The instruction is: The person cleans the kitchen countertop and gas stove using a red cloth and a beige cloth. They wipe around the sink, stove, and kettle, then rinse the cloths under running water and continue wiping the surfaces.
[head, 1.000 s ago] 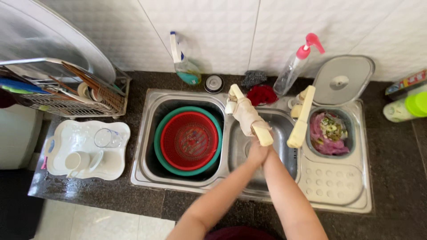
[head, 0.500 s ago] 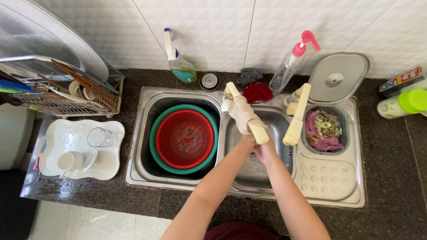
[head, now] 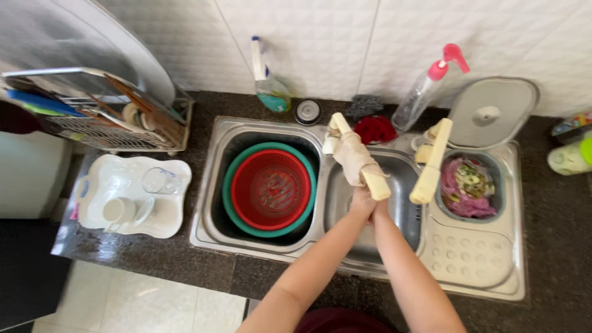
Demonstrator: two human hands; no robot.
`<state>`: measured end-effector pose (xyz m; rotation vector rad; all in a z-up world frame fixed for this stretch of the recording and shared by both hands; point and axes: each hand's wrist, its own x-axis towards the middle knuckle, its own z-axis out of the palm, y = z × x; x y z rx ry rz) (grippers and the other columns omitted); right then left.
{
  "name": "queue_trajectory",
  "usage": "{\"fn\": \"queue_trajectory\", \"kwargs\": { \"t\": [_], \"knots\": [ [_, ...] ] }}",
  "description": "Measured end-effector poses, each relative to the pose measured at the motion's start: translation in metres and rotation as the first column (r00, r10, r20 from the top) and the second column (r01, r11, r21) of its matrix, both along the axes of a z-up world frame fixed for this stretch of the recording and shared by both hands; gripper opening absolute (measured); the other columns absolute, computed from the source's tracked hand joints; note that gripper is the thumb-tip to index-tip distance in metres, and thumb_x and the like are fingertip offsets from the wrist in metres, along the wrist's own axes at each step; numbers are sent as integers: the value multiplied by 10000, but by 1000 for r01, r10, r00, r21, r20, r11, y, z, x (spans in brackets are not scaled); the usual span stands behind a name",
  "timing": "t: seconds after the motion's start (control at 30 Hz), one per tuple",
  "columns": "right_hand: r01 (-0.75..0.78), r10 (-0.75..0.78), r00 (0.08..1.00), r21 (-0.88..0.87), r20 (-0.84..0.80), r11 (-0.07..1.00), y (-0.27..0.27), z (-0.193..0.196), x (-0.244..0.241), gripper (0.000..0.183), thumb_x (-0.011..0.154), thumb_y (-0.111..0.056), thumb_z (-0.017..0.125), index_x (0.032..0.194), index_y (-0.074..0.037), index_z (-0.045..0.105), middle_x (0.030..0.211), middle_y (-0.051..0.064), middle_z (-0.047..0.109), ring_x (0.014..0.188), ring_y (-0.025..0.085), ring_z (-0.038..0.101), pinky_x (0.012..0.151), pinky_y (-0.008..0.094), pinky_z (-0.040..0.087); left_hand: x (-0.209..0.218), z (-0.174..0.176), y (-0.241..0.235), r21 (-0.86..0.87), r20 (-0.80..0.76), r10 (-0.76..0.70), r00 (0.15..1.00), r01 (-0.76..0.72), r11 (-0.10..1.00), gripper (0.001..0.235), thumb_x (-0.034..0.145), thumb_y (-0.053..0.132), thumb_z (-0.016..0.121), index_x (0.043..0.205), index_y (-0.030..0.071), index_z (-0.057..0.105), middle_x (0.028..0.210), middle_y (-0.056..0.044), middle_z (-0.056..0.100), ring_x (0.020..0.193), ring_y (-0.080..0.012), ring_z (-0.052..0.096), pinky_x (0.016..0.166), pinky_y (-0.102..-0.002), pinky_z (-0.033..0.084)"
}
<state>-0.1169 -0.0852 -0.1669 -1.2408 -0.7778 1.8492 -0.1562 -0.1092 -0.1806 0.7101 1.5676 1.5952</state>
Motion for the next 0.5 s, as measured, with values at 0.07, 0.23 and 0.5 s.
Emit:
{"fn": "queue_trajectory", "kwargs": {
  "t": [0.07,0.23,0.5],
  "knots": [
    [-50,46,999,212,21,976,-8,8,9,397,1023,-351,584,1364,-149,573,1226,-14,696,1090,149,665,890,313,542,-1,4,-6,-27,35,70,997,-69,997,404,951,72,671,1329,-32,571,1268,-181,643,1161,-262,627,968,-412,491],
    [-667,128,535,324,835,671,-35,58,34,312,1077,-348,560,1261,-112,650,1099,53,739,997,240,690,824,394,536,-24,11,-2,-279,547,325,772,-198,940,211,999,78,591,1124,-62,689,903,-145,694,671,-257,692,588,-437,586],
    [-251,234,966,202,105,946,-59,125,5,494,907,-218,753,1336,-107,536,1034,-4,649,907,146,623,659,362,530,-128,16,7,-103,951,137,278,-134,986,884,951,776,295,1532,114,352,1501,-163,417,1409,-340,340,1160,-496,205]
  ]
}}
